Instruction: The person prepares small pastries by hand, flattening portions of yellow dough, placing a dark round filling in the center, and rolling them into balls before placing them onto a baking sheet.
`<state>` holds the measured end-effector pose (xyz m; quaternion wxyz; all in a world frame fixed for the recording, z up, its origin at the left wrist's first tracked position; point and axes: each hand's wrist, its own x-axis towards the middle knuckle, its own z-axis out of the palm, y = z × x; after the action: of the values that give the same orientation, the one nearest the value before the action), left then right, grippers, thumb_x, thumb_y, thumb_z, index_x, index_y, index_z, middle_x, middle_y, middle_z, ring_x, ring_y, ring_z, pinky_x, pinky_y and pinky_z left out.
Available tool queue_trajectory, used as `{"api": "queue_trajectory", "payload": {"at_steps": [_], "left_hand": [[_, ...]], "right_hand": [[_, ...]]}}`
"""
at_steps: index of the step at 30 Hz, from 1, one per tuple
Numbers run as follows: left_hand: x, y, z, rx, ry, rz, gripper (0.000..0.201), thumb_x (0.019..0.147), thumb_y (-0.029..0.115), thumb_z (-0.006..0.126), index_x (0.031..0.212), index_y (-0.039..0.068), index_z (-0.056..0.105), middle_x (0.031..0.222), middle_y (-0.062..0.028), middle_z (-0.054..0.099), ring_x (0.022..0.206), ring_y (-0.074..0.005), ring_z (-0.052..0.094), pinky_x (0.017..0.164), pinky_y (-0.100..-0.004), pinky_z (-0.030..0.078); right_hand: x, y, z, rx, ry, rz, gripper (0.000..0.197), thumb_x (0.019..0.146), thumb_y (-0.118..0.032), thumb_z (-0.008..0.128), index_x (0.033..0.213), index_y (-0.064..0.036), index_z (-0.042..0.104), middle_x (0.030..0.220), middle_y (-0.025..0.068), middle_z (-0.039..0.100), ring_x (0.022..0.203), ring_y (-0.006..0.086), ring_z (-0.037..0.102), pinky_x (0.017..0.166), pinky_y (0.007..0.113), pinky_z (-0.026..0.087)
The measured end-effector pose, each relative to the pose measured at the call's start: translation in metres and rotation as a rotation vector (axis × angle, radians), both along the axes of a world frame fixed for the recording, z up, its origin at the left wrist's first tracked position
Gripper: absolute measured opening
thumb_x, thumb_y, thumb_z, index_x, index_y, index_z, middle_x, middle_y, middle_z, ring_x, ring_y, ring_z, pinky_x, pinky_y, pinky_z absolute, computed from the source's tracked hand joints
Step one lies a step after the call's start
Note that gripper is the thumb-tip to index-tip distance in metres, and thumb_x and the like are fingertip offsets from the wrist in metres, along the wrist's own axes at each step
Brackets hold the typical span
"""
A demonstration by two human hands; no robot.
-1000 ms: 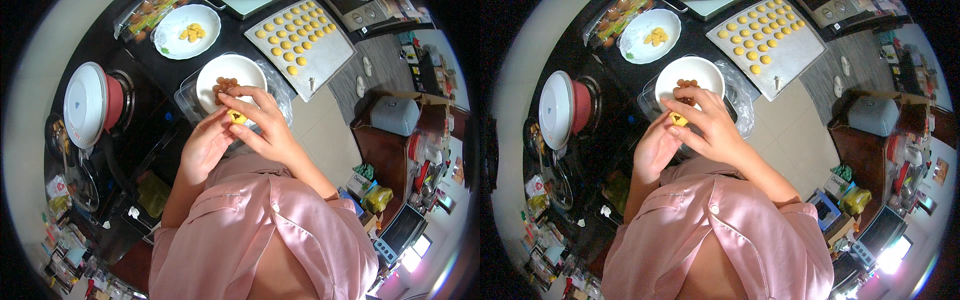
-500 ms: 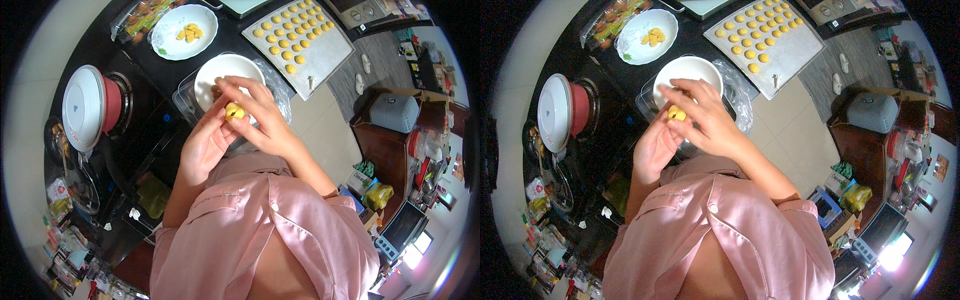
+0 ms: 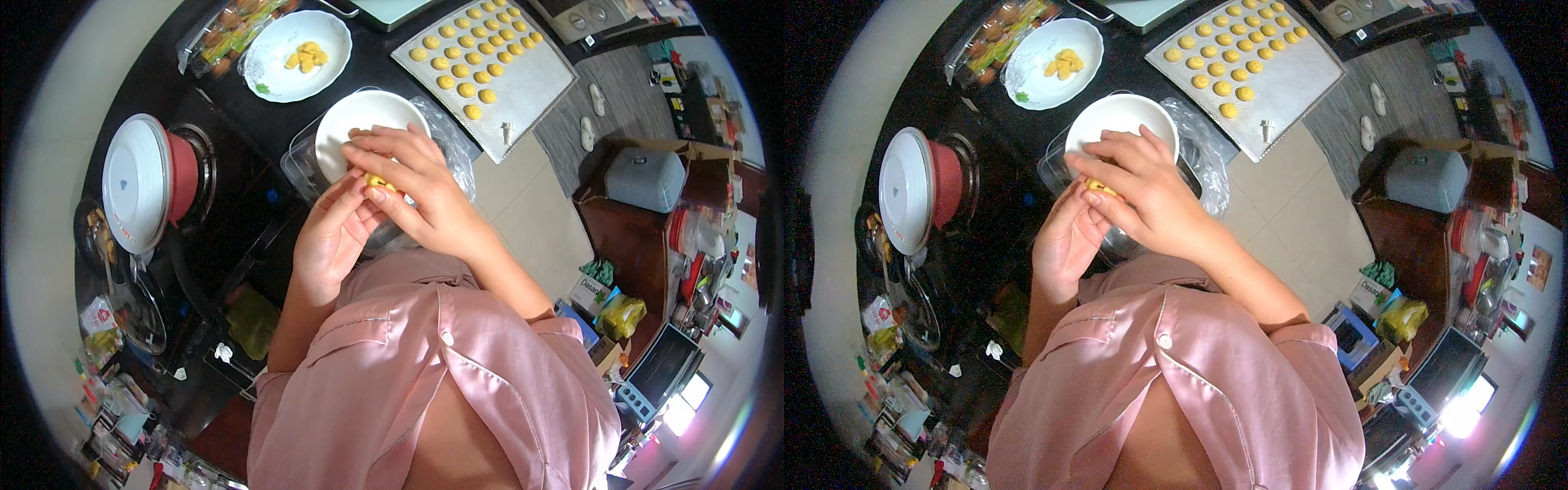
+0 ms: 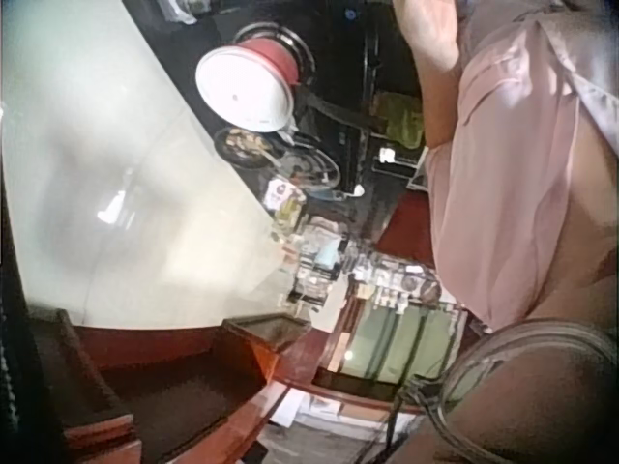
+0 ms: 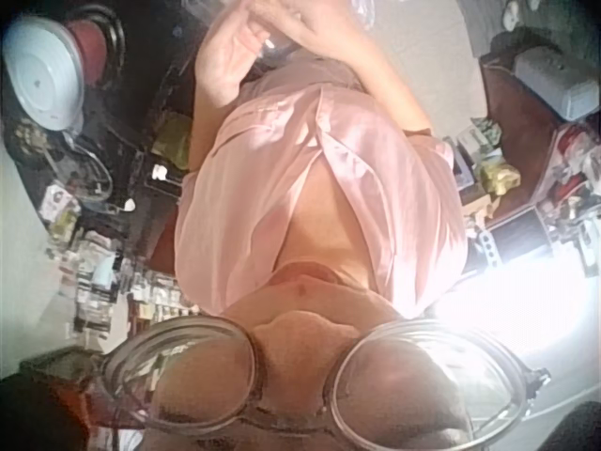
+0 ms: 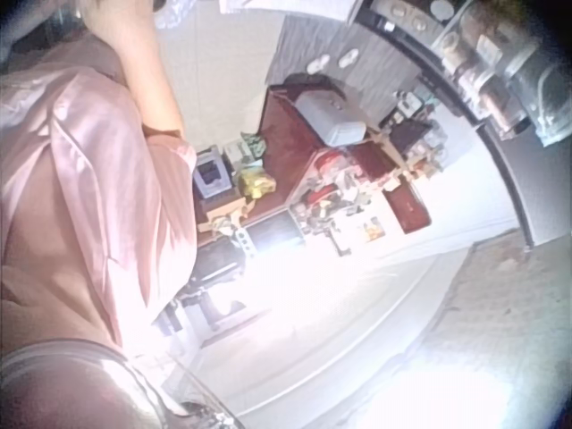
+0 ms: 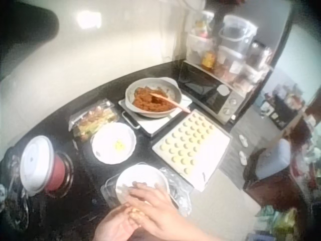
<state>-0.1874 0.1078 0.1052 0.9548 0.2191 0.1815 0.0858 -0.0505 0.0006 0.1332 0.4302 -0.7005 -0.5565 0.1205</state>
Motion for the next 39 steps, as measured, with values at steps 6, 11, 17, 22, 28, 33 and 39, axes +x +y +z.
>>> {"api": "queue_trajectory", "payload": {"at_steps": [6, 11, 17, 22, 28, 33, 39], "left_hand": [[-0.001, -0.002, -0.002, 0.059, -0.034, 0.014, 0.038, 0.099, 0.017, 0.051, 0.134, 0.003, 0.050, 0.130, -0.0093, 0.055, 0.118, -0.0188, 0.055, 0.105, -0.0387, 0.041], [0.003, -0.007, 0.009, 0.015, 0.015, 0.004, 0.038, 0.098, 0.015, 0.051, 0.133, 0.001, 0.050, 0.126, -0.0103, 0.058, 0.117, -0.0203, 0.056, 0.105, -0.0387, 0.042], [-0.002, -0.004, 0.004, 0.144, 0.043, -0.009, 0.041, 0.098, 0.014, 0.052, 0.136, 0.000, 0.046, 0.129, -0.0131, 0.056, 0.119, -0.0215, 0.055, 0.105, -0.0387, 0.042], [0.004, -0.004, 0.015, -0.023, 0.017, 0.014, 0.042, 0.098, 0.014, 0.050, 0.138, 0.000, 0.044, 0.131, -0.0136, 0.053, 0.118, -0.0218, 0.055, 0.105, -0.0384, 0.042], [0.003, -0.004, 0.002, -0.064, 0.015, 0.020, 0.039, 0.099, 0.017, 0.050, 0.135, 0.002, 0.047, 0.131, -0.0108, 0.054, 0.117, -0.0206, 0.056, 0.102, -0.0372, 0.044], [0.005, -0.003, 0.000, 0.042, 0.037, 0.002, 0.037, 0.100, 0.019, 0.049, 0.134, 0.003, 0.048, 0.130, -0.0086, 0.055, 0.116, -0.0185, 0.057, 0.100, -0.0374, 0.046], [0.008, -0.005, 0.007, -0.035, 0.108, 0.040, 0.037, 0.101, 0.020, 0.047, 0.134, 0.004, 0.048, 0.131, -0.0075, 0.054, 0.117, -0.0186, 0.056, 0.103, -0.0368, 0.044]], "right_hand": [[-0.003, 0.000, 0.002, 0.094, 0.138, -0.039, 0.039, 0.092, -0.024, 0.057, 0.128, -0.0082, 0.059, 0.128, 0.0160, 0.053, 0.123, 0.0334, 0.047, 0.107, 0.053, 0.028], [0.001, -0.004, -0.017, 0.190, 0.705, 0.104, 0.033, 0.094, -0.018, 0.057, 0.122, -0.0033, 0.062, 0.128, 0.0149, 0.055, 0.121, 0.0290, 0.048, 0.106, 0.040, 0.033], [-0.006, -0.005, -0.010, 0.172, 0.835, 0.003, 0.037, 0.088, -0.015, 0.065, 0.123, -0.0030, 0.062, 0.122, 0.0137, 0.060, 0.116, 0.0275, 0.053, 0.104, 0.037, 0.035], [-0.015, 0.000, -0.013, 0.178, 0.207, -0.187, 0.039, 0.085, -0.020, 0.066, 0.122, -0.0072, 0.063, 0.119, 0.0119, 0.060, 0.117, 0.0299, 0.054, 0.105, 0.043, 0.034], [-0.013, -0.002, -0.005, 0.135, 0.011, -0.195, 0.038, 0.085, -0.026, 0.065, 0.122, -0.0181, 0.065, 0.119, 0.0097, 0.060, 0.118, 0.0314, 0.052, 0.106, 0.057, 0.025], [-0.004, -0.002, -0.013, 0.156, -0.119, -0.090, 0.040, 0.083, -0.030, 0.066, 0.122, -0.0192, 0.065, 0.122, 0.0099, 0.058, 0.120, 0.0312, 0.051, 0.107, 0.060, 0.022], [-0.001, -0.002, -0.010, 0.074, -0.257, -0.080, 0.039, 0.089, -0.028, 0.059, 0.126, -0.0146, 0.062, 0.130, 0.0143, 0.052, 0.120, 0.0325, 0.050, 0.110, 0.058, 0.019]]}}
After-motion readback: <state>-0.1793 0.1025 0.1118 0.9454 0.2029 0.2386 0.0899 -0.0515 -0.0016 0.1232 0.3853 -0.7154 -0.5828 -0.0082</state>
